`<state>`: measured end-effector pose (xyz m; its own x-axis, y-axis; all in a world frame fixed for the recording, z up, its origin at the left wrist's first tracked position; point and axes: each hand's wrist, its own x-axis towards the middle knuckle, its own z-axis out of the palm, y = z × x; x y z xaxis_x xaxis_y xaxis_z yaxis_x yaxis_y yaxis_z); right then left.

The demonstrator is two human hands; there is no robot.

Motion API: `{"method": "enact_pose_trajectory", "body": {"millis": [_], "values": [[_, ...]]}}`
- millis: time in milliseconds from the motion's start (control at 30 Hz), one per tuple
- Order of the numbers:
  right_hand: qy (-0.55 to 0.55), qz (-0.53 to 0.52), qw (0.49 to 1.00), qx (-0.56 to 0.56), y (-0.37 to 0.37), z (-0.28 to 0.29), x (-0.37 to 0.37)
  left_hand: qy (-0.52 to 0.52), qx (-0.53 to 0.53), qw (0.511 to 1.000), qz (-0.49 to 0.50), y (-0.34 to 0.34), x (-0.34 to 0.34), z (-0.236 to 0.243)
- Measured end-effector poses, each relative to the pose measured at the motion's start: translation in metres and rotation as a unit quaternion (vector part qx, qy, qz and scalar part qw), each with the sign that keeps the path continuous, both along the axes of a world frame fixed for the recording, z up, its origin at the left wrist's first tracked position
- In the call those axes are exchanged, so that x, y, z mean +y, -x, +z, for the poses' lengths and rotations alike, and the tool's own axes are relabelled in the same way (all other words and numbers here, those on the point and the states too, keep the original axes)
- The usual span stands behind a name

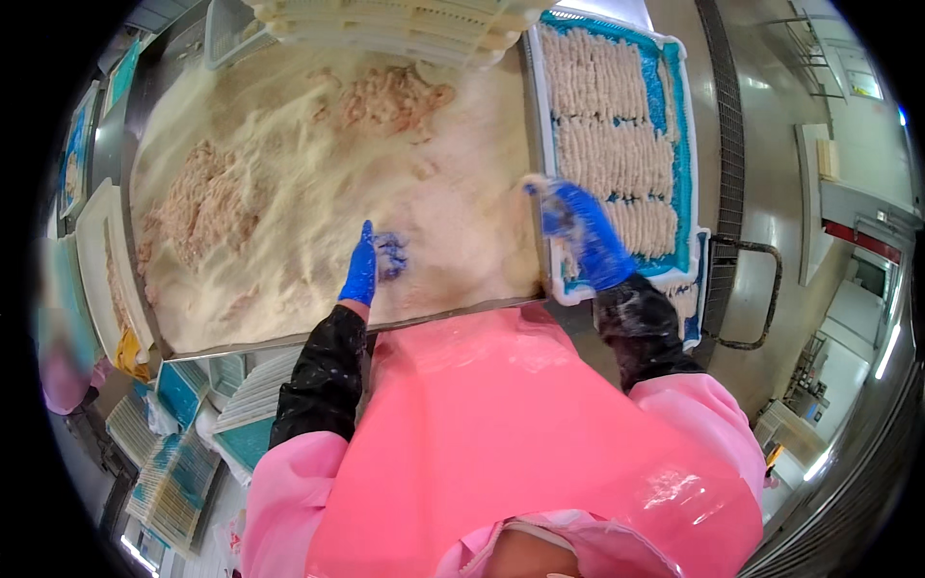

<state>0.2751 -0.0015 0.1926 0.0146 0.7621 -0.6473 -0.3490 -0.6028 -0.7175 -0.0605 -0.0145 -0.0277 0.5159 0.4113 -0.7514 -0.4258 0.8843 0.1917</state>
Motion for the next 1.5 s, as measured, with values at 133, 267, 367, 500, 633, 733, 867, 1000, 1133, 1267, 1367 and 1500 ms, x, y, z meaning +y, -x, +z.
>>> {"method": "enact_pose_trajectory", "body": {"millis": [133, 267, 367, 500, 633, 733, 867, 1000, 1133, 1267, 1367, 1500], "values": [[-0.088, -0.027, 0.98, -0.177, -0.102, 0.026, 0.052, -0.011, 0.168, 0.986, -0.005, -0.022, 0.007, 0.021], [-0.248, -0.02, 0.87, -0.426, -0.226, -0.023, 0.144, -0.02, 0.205, 0.978, -0.026, -0.019, 0.008, 0.031], [-0.243, 0.023, 0.695, -0.677, -0.271, -0.054, 0.195, -0.015, 0.23, 0.973, -0.001, -0.021, 0.011, 0.032], [-0.169, 0.08, 0.589, -0.786, -0.293, -0.1, 0.206, 0.007, 0.256, 0.966, 0.043, -0.026, 0.009, 0.031], [-0.077, 0.207, 0.586, -0.78, -0.303, -0.12, 0.195, 0.012, 0.299, 0.954, 0.028, -0.032, 0.008, 0.046], [-0.15, 0.175, 0.627, -0.744, -0.311, -0.119, 0.206, 0.003, 0.279, 0.96, -0.003, -0.028, 0.011, 0.05], [-0.251, 0.111, 0.643, -0.715, -0.345, -0.145, 0.256, 0.023, 0.308, 0.951, -0.001, -0.034, 0.019, 0.052], [-0.168, 0.162, 0.702, -0.672, -0.321, -0.13, 0.282, 0.041, 0.313, 0.949, -0.006, -0.029, 0.016, 0.054], [-0.179, 0.1, 0.746, -0.634, -0.358, -0.156, 0.299, 0.038, 0.309, 0.95, -0.023, -0.03, 0.024, 0.054], [-0.168, 0.139, 0.718, -0.661, -0.378, -0.162, 0.274, 0.027, 0.307, 0.951, 0.001, -0.026, 0.023, 0.041], [-0.041, 0.226, 0.77, -0.596, -0.329, -0.117, 0.217, 0.055, 0.264, 0.963, 0.013, -0.013, 0.007, 0.025], [-0.117, 0.208, 0.768, -0.594, -0.344, -0.141, 0.157, 0.055, 0.252, 0.966, 0.014, -0.016, 0.018, 0.023]]}}
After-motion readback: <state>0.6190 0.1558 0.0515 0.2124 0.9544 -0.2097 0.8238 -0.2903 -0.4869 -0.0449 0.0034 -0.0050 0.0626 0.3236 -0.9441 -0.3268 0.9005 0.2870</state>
